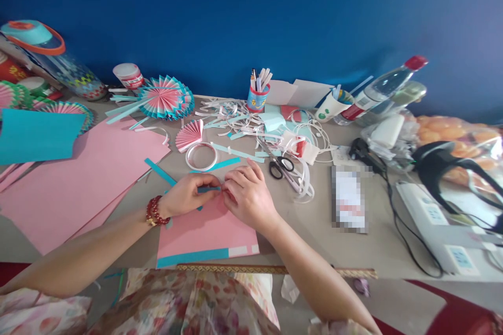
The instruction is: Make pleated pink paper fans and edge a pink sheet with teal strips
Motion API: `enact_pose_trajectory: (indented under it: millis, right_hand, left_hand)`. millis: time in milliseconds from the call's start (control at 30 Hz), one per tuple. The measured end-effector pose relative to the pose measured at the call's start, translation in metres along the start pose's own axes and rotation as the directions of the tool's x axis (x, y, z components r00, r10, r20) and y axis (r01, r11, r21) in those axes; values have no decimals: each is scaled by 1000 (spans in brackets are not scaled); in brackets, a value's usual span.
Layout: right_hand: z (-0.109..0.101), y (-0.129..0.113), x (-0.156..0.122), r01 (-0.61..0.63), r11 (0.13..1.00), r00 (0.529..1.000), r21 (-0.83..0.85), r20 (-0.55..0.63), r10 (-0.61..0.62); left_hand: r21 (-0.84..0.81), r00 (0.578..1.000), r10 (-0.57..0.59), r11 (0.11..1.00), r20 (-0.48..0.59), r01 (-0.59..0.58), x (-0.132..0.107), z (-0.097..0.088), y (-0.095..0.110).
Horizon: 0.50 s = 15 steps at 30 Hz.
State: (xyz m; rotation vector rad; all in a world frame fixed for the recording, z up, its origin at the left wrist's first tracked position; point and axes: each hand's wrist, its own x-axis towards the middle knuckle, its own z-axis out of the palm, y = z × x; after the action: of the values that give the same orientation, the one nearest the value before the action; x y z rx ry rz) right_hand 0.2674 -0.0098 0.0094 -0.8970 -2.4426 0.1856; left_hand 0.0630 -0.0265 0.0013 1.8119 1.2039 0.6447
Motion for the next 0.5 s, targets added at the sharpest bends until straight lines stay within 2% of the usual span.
enact_pose_trajectory:
  millis: [500]
  right_hand:
    - [3, 1, -1, -21, 1000, 1000, 1, 20, 21]
  left_hand:
    - [47, 1000, 11, 999, 5, -12, 1, 0, 0]
